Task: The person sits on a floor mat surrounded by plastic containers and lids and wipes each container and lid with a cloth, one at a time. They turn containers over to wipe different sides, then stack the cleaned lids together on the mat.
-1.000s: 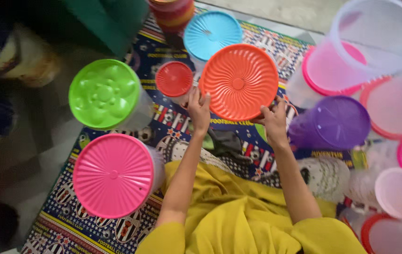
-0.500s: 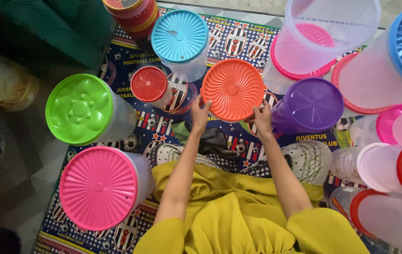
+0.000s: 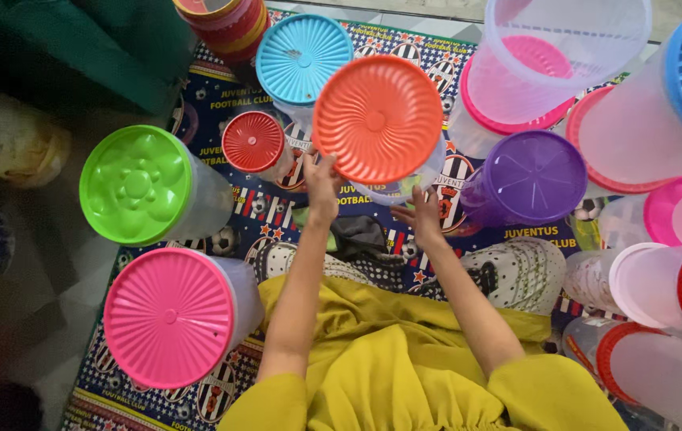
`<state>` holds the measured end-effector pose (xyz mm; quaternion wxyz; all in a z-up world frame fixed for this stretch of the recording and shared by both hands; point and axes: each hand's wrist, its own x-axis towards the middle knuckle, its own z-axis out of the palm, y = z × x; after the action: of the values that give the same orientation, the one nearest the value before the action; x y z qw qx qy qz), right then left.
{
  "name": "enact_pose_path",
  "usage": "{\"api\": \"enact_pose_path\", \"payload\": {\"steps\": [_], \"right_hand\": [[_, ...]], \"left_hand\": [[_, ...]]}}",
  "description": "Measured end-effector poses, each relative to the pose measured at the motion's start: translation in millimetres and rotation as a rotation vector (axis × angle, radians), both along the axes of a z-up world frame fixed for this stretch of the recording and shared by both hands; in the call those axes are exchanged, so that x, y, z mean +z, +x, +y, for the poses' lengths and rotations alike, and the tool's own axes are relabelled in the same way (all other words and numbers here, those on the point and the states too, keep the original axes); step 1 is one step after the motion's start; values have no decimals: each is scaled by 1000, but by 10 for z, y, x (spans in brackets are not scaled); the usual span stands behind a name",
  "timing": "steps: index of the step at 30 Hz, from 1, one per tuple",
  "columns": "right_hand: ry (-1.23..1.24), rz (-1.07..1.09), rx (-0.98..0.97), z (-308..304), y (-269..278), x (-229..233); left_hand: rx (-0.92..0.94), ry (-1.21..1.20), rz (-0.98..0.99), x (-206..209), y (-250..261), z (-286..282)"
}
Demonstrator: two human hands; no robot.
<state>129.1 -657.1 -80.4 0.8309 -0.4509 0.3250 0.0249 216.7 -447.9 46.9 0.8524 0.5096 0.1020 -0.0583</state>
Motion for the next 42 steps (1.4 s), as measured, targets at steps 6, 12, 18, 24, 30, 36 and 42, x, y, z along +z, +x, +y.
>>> {"api": "enact_pose_path", "payload": {"steps": [6,12,18,24,30,36,42], "right_hand": [[13,-89,-111,-75,413,-394],[-1131,-308,573,496,-128,-872],[-1422,-419,706,601,-468,-891],[-243,-198,317,14,-253,71],[-77,-441,170,-351,-396,1488],[-993,-455,326,-56,-429,2157],[-1347,-751,272,177,-336,2104]], "left_hand": [[75,-136,-99,365,-150,548],[36,-297,-72,185,-426,947],[45,-306,-73,-215,-601,1116],[76,-294,-30,-337,-702,1081],[56,-403,69,-255,-887,758],[-11,-440,43,-103,-1165,372],[-124,-248,-172,-138,-1338,199]]}}
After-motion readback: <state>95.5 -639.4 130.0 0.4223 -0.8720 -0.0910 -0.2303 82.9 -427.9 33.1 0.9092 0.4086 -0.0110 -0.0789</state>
